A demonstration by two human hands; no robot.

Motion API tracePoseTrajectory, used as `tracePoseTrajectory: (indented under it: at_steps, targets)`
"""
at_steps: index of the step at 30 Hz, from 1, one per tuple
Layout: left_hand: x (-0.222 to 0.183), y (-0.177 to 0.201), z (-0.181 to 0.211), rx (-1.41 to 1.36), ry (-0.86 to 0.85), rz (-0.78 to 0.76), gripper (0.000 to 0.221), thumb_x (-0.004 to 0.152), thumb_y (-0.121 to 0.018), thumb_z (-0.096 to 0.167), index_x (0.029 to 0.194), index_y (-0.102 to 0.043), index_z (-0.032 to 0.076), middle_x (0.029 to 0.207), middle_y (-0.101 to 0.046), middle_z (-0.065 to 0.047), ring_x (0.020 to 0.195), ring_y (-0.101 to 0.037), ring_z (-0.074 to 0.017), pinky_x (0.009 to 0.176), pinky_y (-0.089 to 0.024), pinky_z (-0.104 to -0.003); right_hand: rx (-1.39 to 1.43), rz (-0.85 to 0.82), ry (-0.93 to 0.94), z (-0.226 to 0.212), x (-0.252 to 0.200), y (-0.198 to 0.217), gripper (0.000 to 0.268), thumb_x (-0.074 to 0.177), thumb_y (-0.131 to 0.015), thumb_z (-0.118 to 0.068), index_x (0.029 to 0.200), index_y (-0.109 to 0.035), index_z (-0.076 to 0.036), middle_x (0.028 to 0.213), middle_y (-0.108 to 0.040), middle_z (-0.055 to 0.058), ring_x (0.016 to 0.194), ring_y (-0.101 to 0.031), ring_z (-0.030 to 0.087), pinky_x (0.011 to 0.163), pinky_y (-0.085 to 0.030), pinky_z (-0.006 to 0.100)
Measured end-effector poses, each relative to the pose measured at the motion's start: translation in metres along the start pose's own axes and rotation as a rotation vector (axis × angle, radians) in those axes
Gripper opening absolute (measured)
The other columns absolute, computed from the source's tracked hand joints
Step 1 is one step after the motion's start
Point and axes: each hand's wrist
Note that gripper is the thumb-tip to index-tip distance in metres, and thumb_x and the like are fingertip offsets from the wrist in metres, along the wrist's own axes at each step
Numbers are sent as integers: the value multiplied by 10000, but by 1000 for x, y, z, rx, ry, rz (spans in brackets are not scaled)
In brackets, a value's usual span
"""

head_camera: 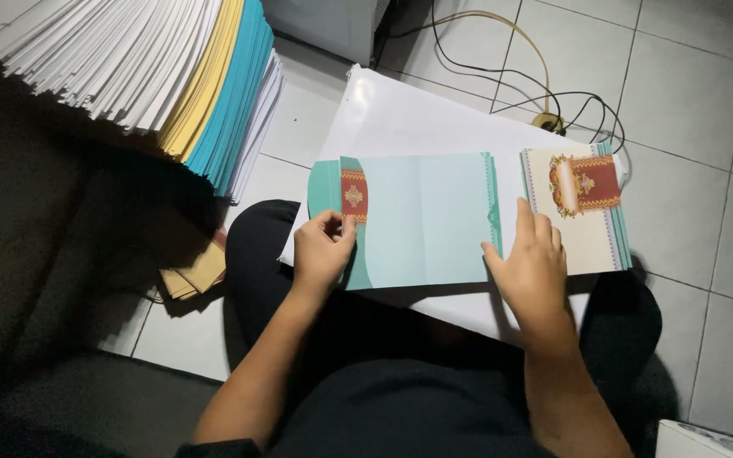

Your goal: The person repeatedly folds a light blue paper cover over a stack of pages, presses the fold flat with both hands, and then opens it again. This cycle is repeated multiple times on the same item.

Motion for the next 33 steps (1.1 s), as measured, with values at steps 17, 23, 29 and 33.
tracePoseTrajectory:
  at_steps: [17, 23, 29, 33]
  targets:
    - [6, -4, -14, 82, -53, 36, 136, 885, -707, 191, 799, -738, 91, 560, -658, -69, 553, -636, -154, 579, -517, -297, -97, 119, 733, -16, 50, -116, 690, 1058, -332, -523, 1562, -380, -54, 1633, -354, 158, 1511, -321, 286, 1240, -175, 451]
    - [-3, -3, -4, 255, -245, 64, 218, 940, -657, 232, 942, -616, 18, 599, -626, -149, 590, -673, -320, 558, -538, -415, -136, 142, 742, -16, 51, -120, 704, 1044, -337, -519, 1566, -382, -49, 1633, -359, 158, 1509, -329, 274, 1239, -184, 430]
    - [-20, 7, 23, 698, -418, 163, 864, 691, -824, 551, 1252, -551, -47, 984, -619, -205, 879, -696, -426, 694, -594, -527, -167, 162, 747, -14, 52, -121, 710, 1038, -343, -526, 1568, -383, -55, 1629, -371, 153, 1504, -341, 270, 1240, -192, 425]
    - [-15, 20, 17, 586, -309, 89, 693, 756, -744, 443, 1244, -531, 0, 1009, -585, -179, 918, -671, -434, 703, -571, -564, -177, 138, 725, -17, 50, -117, 719, 1029, -340, -536, 1574, -376, -69, 1644, -350, 133, 1517, -319, 249, 1249, -175, 410]
Point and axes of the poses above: each hand's wrist, its own x-axis towards the middle knuckle, its own y-axis out of the back of the hand, z = x × y
